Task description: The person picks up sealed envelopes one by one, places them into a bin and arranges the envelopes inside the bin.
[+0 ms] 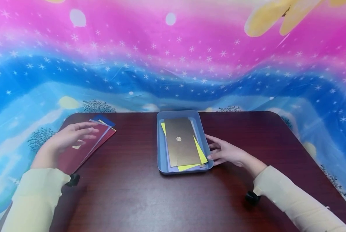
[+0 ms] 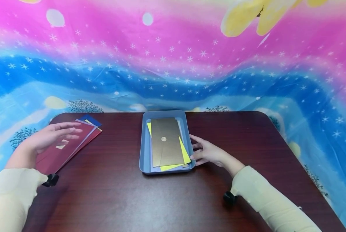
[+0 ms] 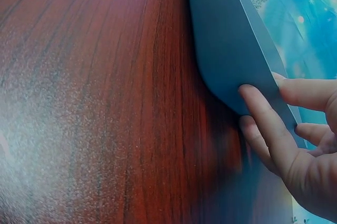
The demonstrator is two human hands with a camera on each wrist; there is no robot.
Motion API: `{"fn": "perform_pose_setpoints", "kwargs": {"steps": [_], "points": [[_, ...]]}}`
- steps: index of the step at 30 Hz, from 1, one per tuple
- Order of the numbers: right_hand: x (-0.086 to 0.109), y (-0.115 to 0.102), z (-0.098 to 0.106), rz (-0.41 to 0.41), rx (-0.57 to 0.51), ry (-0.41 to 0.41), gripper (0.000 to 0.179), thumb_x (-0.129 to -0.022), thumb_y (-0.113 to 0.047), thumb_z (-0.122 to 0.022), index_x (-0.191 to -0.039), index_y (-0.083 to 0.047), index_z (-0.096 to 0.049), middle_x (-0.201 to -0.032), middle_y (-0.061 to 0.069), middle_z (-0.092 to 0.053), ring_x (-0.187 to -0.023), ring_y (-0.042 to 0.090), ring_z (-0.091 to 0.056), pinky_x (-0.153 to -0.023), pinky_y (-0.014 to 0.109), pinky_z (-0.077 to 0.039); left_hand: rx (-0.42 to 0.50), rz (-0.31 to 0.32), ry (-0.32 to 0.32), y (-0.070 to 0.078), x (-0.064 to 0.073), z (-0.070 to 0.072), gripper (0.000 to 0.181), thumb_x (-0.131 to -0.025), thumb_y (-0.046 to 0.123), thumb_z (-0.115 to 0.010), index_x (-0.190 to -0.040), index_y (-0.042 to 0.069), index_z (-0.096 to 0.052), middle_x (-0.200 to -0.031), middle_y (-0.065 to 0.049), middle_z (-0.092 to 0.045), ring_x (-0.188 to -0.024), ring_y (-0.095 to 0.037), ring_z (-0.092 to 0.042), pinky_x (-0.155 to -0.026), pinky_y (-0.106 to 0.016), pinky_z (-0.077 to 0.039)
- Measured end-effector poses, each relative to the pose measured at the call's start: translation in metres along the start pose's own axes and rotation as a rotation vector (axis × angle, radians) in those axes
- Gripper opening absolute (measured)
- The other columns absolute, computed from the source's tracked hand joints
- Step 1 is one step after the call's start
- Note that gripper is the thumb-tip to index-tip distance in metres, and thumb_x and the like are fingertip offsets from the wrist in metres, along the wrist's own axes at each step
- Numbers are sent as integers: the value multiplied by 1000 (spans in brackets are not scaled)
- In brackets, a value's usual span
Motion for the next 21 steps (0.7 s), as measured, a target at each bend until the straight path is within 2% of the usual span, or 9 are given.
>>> {"fn": "perform_pose_setpoints", "kwargs": {"steps": [3,5,7,11,13,16,19,21], "points": [[0,1,0,0,0,0,93,-96,5,-67,-166,-13,-8,-153,37,-29,-115,36,-63,-85,49,-59,-13,13,18,-10,2,7,62,-111,34,-46,-158,-2,-29,-145,-29,-52,-120,-26,-65,-96,-51,-53],[0,0,0,-1,0,0,93,-96,5,-67,-166,-13,-8,-153,37,-29,-115,36,-63,-85,49,-59,-35,22,44,-16,4,12,62,-111,34,-46,-158,-3,-30,-146,-29,-51,-118,-23,-65,-94,-48,-54],[0,0,0,0,1,-1,93,-96,5,-67,-166,-13,-8,-153,37,-29,-115,36,-63,-85,49,-59,-79,41,70,-20,5,17,64,-110,35,-48,-157,-3,-30,-145,-31,-51,-123,-31,-62,-96,-52,-51],[0,-1,1,2,7,-1,93,-96,5,-66,-166,-13,-8,-152,36,-30,-115,36,-64,-85,49,-59,-207,84,109,-26,9,25,73,-105,40,-56,-156,-6,-30,-145,-36,-47,-134,-54,-40,-100,-67,-42],[0,-2,1,3,8,-1,92,-96,5,-66,-166,-13,-7,-152,36,-30,-115,36,-64,-85,49,-59,-283,119,125,-29,10,29,81,-102,43,-62,-155,-9,-30,-146,-38,-43,-133,-58,-35,-98,-70,-39],[-1,-2,1,1,8,-3,93,-96,4,-66,-166,-13,-7,-152,37,-31,-115,36,-64,-85,49,-59,-344,184,133,-37,11,32,93,-94,47,-71,-153,-13,-29,-145,-40,-40,-129,-61,-32,-94,-70,-42],[-2,-1,1,1,6,-5,93,-96,4,-66,-166,-12,-7,-152,37,-31,-115,36,-64,-85,49,-59,-361,242,122,-46,14,32,106,-86,52,-78,-152,-14,-28,-144,-40,-37,-124,-60,-34,-88,-66,-49],[-2,-1,1,1,4,-7,93,-96,4,-66,-166,-12,-7,-152,37,-31,-115,36,-64,-85,49,-59,-372,254,117,-51,16,31,109,-84,52,-80,-151,-16,-28,-143,-41,-36,-121,-58,-37,-85,-63,-52]]}}
Point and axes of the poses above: each hand's wrist, its own x-axis away from the middle knuckle, its own z-axis out of the back of the hand, y = z × x, the point moved 6 cm from there along -x, towards the middle knuckle
